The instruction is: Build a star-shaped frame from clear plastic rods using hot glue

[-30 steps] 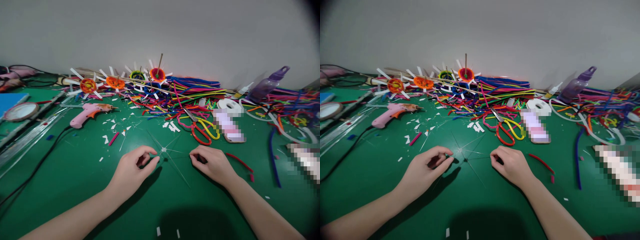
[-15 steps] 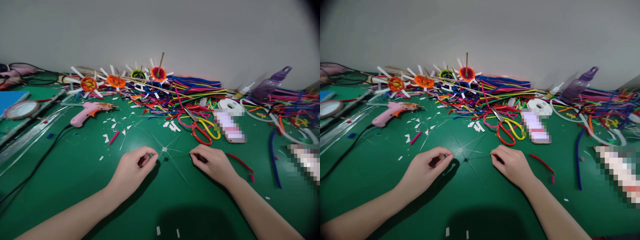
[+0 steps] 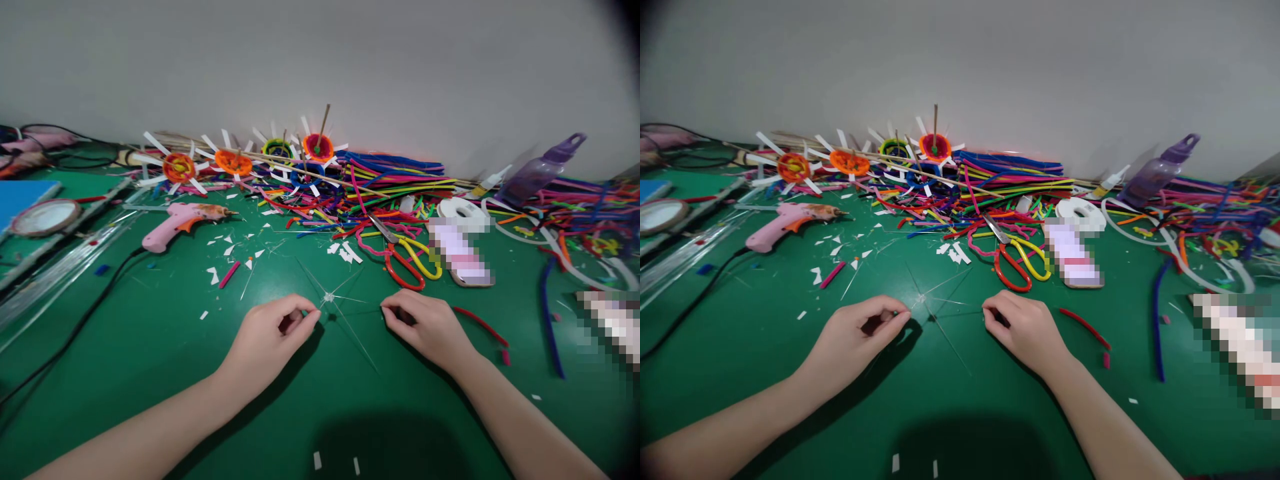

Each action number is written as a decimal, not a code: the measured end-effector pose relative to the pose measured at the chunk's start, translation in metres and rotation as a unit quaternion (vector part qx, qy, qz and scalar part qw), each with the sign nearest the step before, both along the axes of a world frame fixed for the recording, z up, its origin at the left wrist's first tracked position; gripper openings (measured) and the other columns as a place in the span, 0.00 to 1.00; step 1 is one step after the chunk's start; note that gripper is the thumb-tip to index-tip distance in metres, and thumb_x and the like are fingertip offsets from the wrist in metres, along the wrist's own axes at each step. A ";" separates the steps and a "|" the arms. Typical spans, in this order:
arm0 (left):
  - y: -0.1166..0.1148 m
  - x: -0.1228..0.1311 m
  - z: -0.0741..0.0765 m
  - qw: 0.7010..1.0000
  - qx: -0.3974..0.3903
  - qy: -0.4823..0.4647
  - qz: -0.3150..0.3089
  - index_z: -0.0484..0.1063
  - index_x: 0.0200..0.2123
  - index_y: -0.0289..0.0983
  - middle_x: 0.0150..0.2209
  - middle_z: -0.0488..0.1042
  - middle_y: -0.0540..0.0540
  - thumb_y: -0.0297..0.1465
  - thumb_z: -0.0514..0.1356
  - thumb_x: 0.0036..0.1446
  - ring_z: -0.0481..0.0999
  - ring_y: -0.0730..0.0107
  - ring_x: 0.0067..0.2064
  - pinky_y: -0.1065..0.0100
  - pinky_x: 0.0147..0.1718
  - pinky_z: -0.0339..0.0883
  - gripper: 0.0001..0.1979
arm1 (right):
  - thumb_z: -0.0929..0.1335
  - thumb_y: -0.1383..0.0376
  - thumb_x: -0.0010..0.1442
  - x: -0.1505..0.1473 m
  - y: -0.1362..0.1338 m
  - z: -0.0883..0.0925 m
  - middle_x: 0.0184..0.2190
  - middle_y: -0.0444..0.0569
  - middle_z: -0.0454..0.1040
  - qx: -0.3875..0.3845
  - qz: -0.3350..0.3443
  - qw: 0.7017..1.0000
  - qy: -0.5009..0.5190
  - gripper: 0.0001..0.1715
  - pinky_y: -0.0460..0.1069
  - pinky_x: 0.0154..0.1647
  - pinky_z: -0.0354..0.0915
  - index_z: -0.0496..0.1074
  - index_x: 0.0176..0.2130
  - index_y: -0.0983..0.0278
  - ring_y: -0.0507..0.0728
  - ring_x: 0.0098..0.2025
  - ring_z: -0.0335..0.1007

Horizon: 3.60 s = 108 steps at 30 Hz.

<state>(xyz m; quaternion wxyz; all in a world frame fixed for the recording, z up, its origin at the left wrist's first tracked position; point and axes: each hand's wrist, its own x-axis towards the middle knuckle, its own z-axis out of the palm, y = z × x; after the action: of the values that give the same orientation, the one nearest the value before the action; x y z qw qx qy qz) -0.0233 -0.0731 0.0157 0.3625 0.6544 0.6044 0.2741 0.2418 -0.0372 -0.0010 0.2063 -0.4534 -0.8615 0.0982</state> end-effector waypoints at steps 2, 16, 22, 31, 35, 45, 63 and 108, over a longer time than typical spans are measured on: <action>-0.001 0.000 0.000 1.000 -0.003 -0.001 0.003 0.72 0.30 0.38 0.19 0.60 0.55 0.40 0.53 0.57 0.58 0.77 0.22 0.73 0.23 0.53 0.13 | 0.65 0.69 0.58 0.000 0.000 0.000 0.28 0.41 0.72 0.000 0.000 1.000 0.001 0.04 0.45 0.29 0.60 0.70 0.35 0.61 0.48 0.27 0.64; -0.001 -0.001 -0.003 1.000 -0.004 0.002 -0.001 0.72 0.30 0.39 0.19 0.62 0.54 0.40 0.53 0.57 0.59 0.77 0.22 0.73 0.23 0.53 0.13 | 0.64 0.69 0.59 -0.001 0.001 0.000 0.31 0.43 0.73 0.011 0.025 1.000 -0.011 0.05 0.44 0.29 0.61 0.70 0.37 0.62 0.49 0.29 0.67; -0.001 -0.001 -0.003 1.000 -0.001 0.000 0.001 0.72 0.30 0.39 0.19 0.62 0.54 0.40 0.53 0.57 0.59 0.77 0.22 0.73 0.23 0.53 0.13 | 0.64 0.68 0.59 -0.001 0.001 0.000 0.31 0.43 0.73 0.000 0.015 1.000 -0.014 0.05 0.44 0.30 0.61 0.70 0.37 0.61 0.49 0.29 0.67; 0.000 0.000 -0.001 1.000 -0.004 0.000 -0.003 0.71 0.30 0.39 0.19 0.62 0.55 0.40 0.53 0.57 0.59 0.77 0.22 0.73 0.23 0.53 0.13 | 0.64 0.68 0.59 -0.002 0.000 0.004 0.31 0.43 0.73 0.005 0.013 0.999 -0.030 0.06 0.45 0.29 0.62 0.70 0.37 0.61 0.49 0.29 0.68; 0.000 -0.001 -0.001 1.000 -0.003 -0.003 -0.005 0.71 0.30 0.39 0.19 0.63 0.54 0.40 0.53 0.57 0.59 0.77 0.22 0.73 0.23 0.53 0.13 | 0.65 0.67 0.58 -0.001 -0.001 0.007 0.32 0.44 0.74 0.020 0.007 0.999 -0.034 0.05 0.46 0.29 0.63 0.70 0.37 0.62 0.50 0.30 0.69; 0.000 -0.002 -0.002 0.999 -0.024 -0.048 -0.009 0.72 0.33 0.38 0.19 0.62 0.54 0.42 0.54 0.56 0.59 0.76 0.23 0.73 0.23 0.54 0.15 | 0.65 0.71 0.58 -0.022 -0.012 0.034 0.37 0.49 0.75 0.126 -0.023 0.985 0.118 0.13 0.52 0.42 0.69 0.69 0.43 0.60 0.56 0.40 0.72; 0.010 0.005 0.007 0.969 -0.139 -0.188 0.085 0.78 0.33 0.36 0.25 0.73 0.49 0.46 0.61 0.49 0.64 0.76 0.25 0.73 0.24 0.55 0.19 | 0.68 0.69 0.55 -0.048 0.005 0.015 0.38 0.48 0.75 0.081 0.042 0.975 0.204 0.11 0.55 0.45 0.67 0.70 0.41 0.60 0.57 0.42 0.71; 0.010 0.007 0.004 0.959 -0.166 -0.220 0.071 0.76 0.31 0.37 0.27 0.73 0.49 0.44 0.61 0.49 0.66 0.75 0.28 0.73 0.26 0.57 0.16 | 0.67 0.72 0.57 -0.048 0.008 0.005 0.34 0.47 0.75 0.066 0.090 0.981 0.161 0.08 0.53 0.41 0.66 0.72 0.38 0.61 0.54 0.37 0.69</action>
<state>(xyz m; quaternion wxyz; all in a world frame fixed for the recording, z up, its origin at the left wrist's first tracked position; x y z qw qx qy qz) -0.0161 -0.0628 0.0199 0.5699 0.4638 0.5917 0.3317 0.1933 -0.0295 0.0035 0.3623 -0.3372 -0.8590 0.1310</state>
